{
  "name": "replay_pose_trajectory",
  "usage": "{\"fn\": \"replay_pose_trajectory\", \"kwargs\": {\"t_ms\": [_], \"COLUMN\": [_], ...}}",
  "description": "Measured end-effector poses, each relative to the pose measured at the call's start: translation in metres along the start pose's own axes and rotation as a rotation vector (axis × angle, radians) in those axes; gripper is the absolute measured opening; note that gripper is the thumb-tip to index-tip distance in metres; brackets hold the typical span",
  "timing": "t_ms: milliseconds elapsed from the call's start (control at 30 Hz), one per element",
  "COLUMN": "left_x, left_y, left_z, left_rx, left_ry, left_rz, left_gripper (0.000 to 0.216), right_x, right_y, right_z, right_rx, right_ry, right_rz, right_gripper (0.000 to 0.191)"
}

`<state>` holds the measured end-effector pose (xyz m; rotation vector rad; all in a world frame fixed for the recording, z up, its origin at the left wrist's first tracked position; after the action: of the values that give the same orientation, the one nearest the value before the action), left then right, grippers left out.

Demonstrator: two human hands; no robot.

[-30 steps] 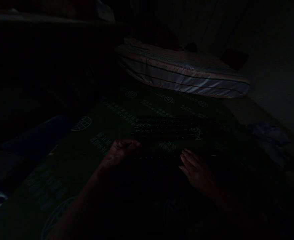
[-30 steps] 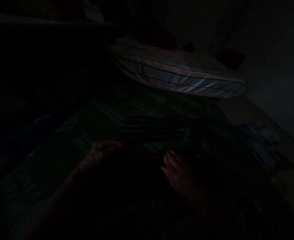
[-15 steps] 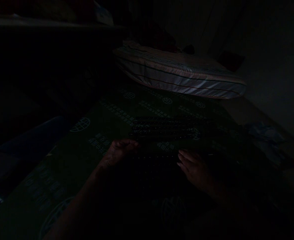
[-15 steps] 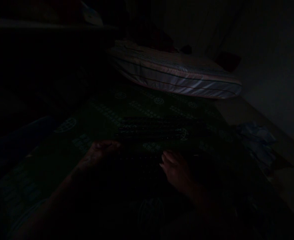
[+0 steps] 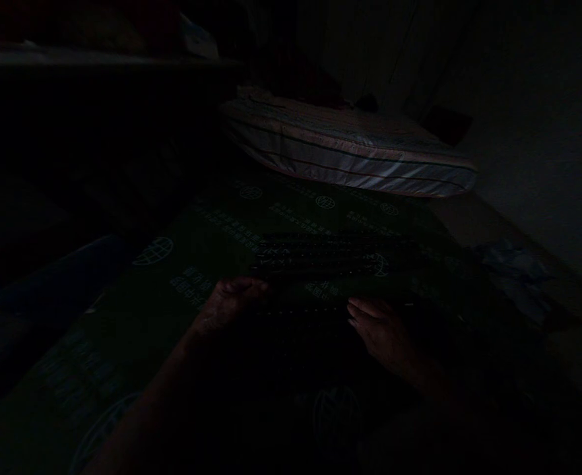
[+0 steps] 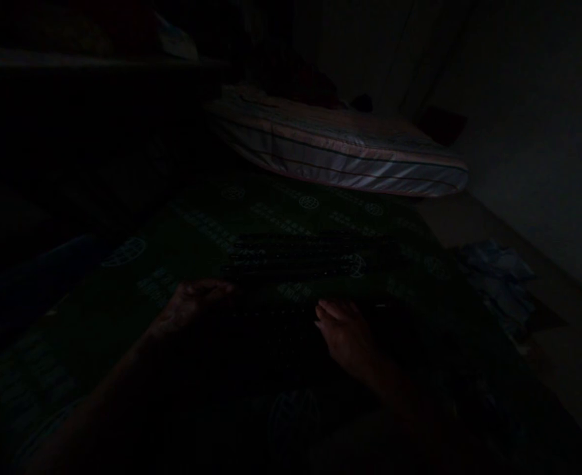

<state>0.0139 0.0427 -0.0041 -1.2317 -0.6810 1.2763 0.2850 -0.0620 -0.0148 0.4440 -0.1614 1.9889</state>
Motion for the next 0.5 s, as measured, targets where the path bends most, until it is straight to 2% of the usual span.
{"fn": "replay_pose_trajectory", "kwargs": {"t_ms": [100,333,500], "left_x": [0.002,0.000,0.001], "left_y": [0.003,-0.004,-0.002], "left_z": [0.000,0.000,0.001], "left_rx": [-0.011,0.033,0.038], "left_ry": [0.008,-0.003,-0.019], "left_rz": [-0.009,-0.020,-0.043], "left_gripper": [0.027,0.026,0.028], "right_x": [0.010,0.023,0.025], "right_y": [-0.008,-0.020,-0.024], "right_z": [0.002,0.002,-0.001], "right_rx": [0.093,0.268,0.302], "right_ry": [0.016,0.195,0.224], "right_rz": [-0.012,-0.029,-0.049], "right_gripper": [0.022,0.015,0.013]}}
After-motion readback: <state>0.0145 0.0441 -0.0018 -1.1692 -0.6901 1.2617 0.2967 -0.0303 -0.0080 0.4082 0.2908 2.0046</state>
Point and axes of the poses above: each hand's wrist, its own x-axis towards the middle knuckle, its own z-axis out of the back of the hand, y = z × x, the point moved 4 cm from there along x, towards the middle knuckle, and after that the axes turned 2 degrees about y, right-handed, at the moved point
